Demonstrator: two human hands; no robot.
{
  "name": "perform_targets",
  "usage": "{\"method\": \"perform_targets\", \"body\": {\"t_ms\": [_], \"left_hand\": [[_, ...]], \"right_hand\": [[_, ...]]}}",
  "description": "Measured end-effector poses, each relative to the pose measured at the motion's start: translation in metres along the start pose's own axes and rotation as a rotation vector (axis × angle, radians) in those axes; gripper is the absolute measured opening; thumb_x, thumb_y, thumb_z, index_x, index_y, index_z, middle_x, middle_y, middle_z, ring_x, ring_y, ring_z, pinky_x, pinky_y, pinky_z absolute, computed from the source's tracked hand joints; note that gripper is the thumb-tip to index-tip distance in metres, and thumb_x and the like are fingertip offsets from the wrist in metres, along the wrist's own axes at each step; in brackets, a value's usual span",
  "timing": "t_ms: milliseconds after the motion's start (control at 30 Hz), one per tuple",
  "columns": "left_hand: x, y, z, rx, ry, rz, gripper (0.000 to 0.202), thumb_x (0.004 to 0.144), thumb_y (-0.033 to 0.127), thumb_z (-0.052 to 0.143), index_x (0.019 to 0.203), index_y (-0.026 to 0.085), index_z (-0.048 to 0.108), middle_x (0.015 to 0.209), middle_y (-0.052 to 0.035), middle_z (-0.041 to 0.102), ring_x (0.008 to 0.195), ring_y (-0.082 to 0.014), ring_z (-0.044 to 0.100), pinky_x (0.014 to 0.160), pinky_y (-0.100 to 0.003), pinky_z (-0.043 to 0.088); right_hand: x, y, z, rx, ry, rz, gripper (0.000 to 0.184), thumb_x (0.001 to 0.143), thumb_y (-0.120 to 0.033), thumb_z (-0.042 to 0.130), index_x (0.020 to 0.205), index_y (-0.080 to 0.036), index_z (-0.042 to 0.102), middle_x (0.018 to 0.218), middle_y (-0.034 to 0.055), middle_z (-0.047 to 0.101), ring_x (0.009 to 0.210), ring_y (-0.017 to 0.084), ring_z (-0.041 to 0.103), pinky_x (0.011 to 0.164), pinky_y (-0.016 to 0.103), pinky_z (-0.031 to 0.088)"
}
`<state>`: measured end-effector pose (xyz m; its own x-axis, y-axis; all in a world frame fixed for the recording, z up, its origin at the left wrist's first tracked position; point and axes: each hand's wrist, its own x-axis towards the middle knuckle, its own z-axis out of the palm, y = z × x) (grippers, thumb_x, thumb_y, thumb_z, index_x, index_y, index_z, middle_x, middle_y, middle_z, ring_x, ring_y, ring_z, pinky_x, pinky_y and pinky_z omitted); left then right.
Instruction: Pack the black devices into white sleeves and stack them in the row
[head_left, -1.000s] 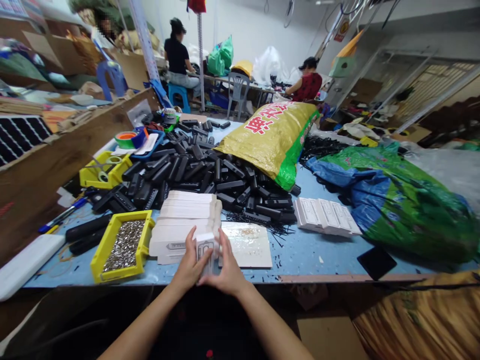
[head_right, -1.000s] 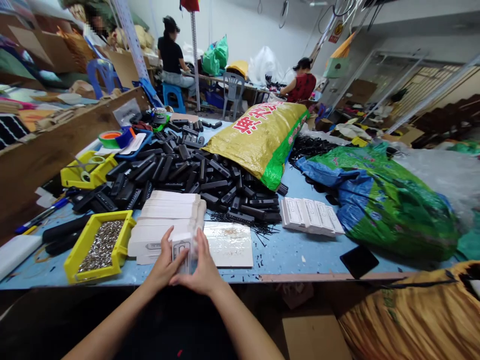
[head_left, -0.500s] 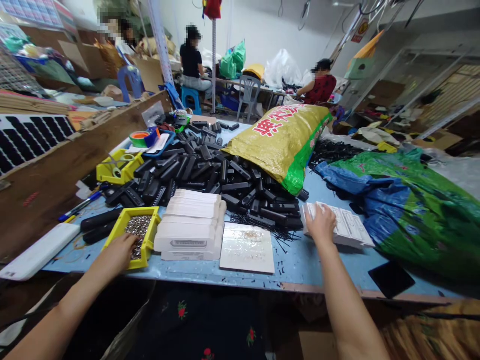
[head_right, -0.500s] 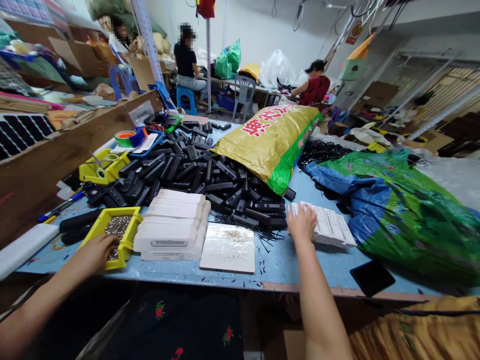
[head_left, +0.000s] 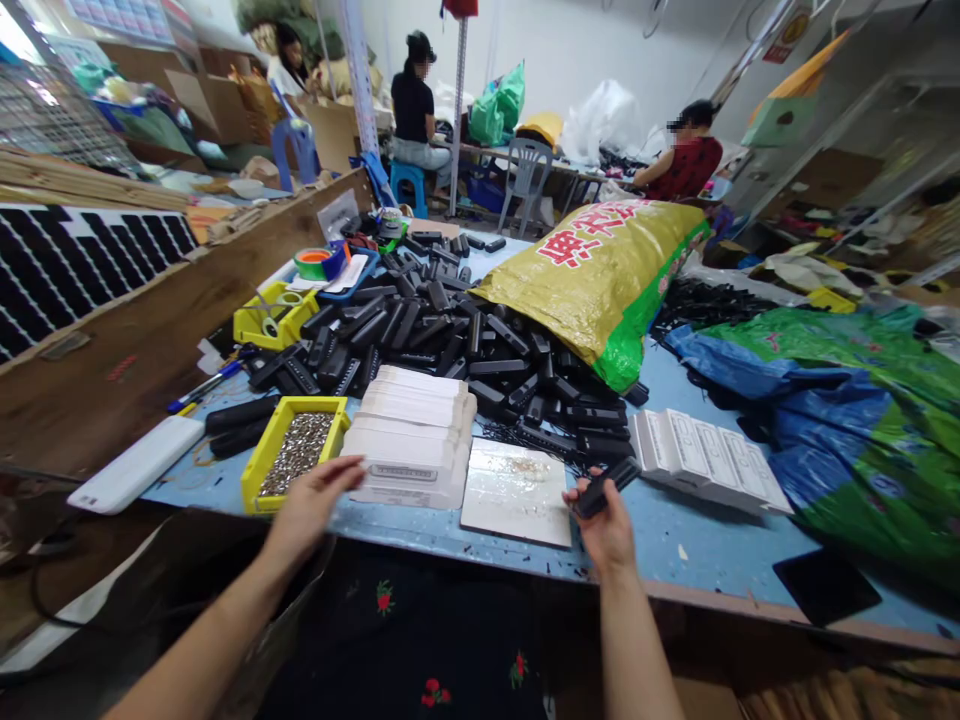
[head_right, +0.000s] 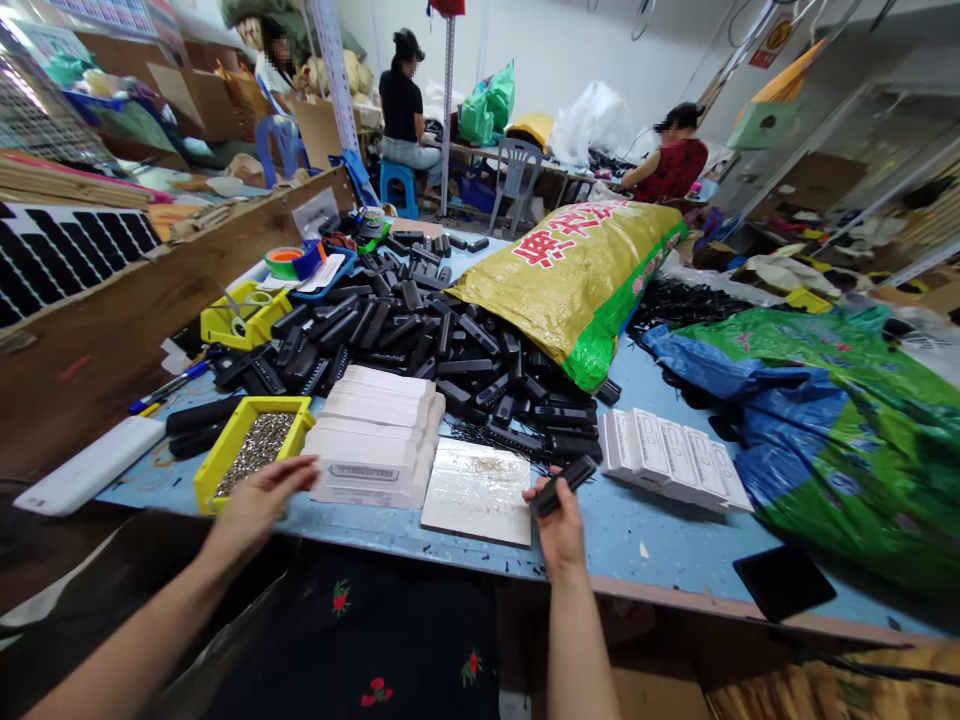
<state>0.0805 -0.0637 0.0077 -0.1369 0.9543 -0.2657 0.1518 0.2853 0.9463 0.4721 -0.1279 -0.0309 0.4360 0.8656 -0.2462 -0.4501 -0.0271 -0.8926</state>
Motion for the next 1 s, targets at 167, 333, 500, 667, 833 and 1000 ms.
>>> {"method": "perform_targets", "body": {"t_ms": [167,333,500,667,833,1000], "left_hand": [[-0.043,-0.006,0.104,-0.542,-0.384,-0.375,0.036,0.053,0.033,0.084,0.075,0.012,0.065,0.066,0.0003,0.065,0.061,-0.0057,0.058,0.064,-0.016,0.048],[-0.053,-0.002,0.124,-0.655,-0.376,-0.441,0.043,0.055,0.023,0.084,0.088,0.015,0.058,0.072,0.0015,0.065,0.065,-0.0059,0.061,0.068,-0.016,0.051],[-0.056,0.003,0.124,-0.796,-0.300,-0.454,0.053,0.053,0.014,0.084,0.089,0.019,0.045,0.073,0.0036,0.065,0.062,-0.0063,0.062,0.066,-0.018,0.052],[-0.067,-0.002,0.135,-0.771,-0.314,-0.326,0.048,0.059,0.017,0.080,0.084,0.020,0.039,0.066,0.0063,0.060,0.060,-0.0059,0.059,0.064,-0.017,0.049],[-0.057,-0.022,0.123,-0.333,-0.285,0.034,0.037,0.070,0.025,0.070,0.094,0.022,0.042,0.086,-0.0005,0.064,0.082,-0.0141,0.063,0.079,-0.030,0.051],[-0.010,-0.044,0.065,0.761,-0.194,0.646,0.047,0.072,0.022,0.066,0.116,0.021,0.051,0.125,-0.0112,0.052,0.123,-0.0289,0.044,0.104,-0.048,0.036]], "right_hand": [[-0.032,0.015,0.083,0.170,-0.133,0.023,0.033,0.064,-0.027,0.070,0.093,-0.021,0.055,0.079,-0.0019,0.057,0.071,0.014,0.059,0.075,0.034,0.049],[-0.043,0.010,0.132,0.416,-0.090,-0.164,0.013,0.069,-0.028,0.061,0.077,-0.021,0.054,0.066,-0.0043,0.050,0.064,0.010,0.052,0.070,0.029,0.046],[-0.046,0.024,0.146,0.558,0.054,-0.105,0.016,0.071,-0.033,0.057,0.072,-0.020,0.048,0.062,-0.0054,0.043,0.057,0.009,0.045,0.063,0.026,0.045],[-0.047,0.029,0.147,0.578,0.102,-0.052,0.017,0.070,-0.033,0.057,0.073,-0.020,0.045,0.062,-0.0060,0.040,0.056,0.008,0.044,0.062,0.025,0.045],[-0.049,0.030,0.129,0.349,0.089,-0.225,0.017,0.074,-0.035,0.054,0.070,-0.021,0.045,0.059,-0.0059,0.041,0.053,0.010,0.046,0.059,0.027,0.046],[-0.033,0.042,0.090,-0.345,-0.218,-0.399,0.024,0.062,-0.035,0.070,0.057,-0.019,0.053,0.057,-0.0002,0.056,0.056,0.016,0.056,0.059,0.030,0.047]]}}
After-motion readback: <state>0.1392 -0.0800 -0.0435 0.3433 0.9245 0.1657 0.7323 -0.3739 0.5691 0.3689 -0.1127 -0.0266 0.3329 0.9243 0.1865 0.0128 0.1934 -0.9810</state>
